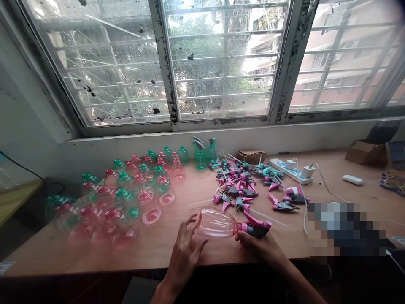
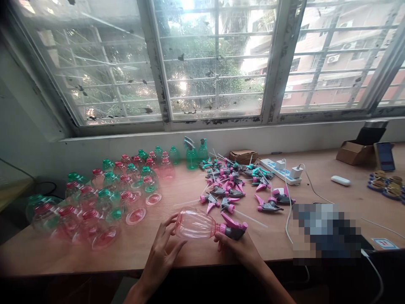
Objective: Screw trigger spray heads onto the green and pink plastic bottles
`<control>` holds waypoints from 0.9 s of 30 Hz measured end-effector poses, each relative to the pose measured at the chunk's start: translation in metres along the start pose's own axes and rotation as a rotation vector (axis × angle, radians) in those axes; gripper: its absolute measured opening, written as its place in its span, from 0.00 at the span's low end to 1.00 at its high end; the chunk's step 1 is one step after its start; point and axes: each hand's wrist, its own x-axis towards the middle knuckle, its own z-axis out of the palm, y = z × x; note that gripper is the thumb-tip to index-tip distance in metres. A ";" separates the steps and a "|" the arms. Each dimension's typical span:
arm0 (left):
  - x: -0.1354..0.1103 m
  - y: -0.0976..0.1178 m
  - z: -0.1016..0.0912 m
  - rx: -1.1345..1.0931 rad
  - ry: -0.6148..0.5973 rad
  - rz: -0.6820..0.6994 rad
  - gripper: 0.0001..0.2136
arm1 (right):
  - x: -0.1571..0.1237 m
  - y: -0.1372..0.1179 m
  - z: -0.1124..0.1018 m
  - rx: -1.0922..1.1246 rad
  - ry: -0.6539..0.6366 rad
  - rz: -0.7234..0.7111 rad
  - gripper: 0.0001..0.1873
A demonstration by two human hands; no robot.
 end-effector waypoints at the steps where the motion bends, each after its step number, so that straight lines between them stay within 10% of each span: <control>1: 0.000 0.001 0.000 0.003 -0.002 -0.003 0.22 | 0.000 0.001 0.000 -0.008 0.006 0.000 0.21; 27: 0.000 -0.004 0.003 0.011 0.043 0.017 0.19 | -0.002 -0.010 0.002 -0.095 -0.025 -0.027 0.17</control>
